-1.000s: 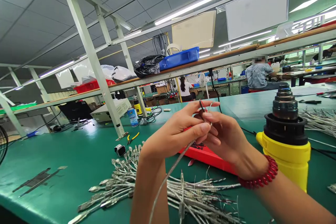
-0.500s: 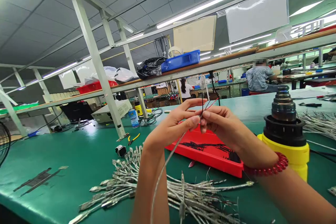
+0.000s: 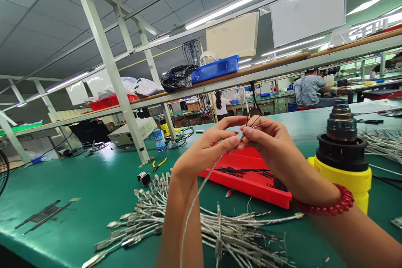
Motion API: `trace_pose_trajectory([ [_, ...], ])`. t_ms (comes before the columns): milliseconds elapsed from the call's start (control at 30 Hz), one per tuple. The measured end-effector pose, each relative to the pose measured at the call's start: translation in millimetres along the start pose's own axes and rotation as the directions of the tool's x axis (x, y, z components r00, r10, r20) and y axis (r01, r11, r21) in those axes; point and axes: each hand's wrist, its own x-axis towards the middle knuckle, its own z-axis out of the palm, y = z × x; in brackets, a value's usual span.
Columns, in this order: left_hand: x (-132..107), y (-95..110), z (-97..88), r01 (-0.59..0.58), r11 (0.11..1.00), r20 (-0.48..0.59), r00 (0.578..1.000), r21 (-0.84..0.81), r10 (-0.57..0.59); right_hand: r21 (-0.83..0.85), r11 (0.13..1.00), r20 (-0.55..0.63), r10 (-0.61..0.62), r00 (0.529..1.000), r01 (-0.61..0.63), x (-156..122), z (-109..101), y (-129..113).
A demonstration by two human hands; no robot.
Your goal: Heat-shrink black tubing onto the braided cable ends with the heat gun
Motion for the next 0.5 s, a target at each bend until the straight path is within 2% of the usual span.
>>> trace_pose_trajectory([
  [233, 2.3, -1.3, 3.7, 0.001, 0.999, 0.021, 1.000, -0.041, 0.000, -0.001, 0.999, -0.059, -0.034, 0.998, 0.034, 0.3, -1.7, 0.0],
  [500, 6.8, 0.0, 6.9, -0.014, 0.998, -0.012, 1.000, -0.068, 0.013, 0.032, 0.998, -0.075, 0.061, 0.995, -0.059, 2.9, -3.9, -4.6],
])
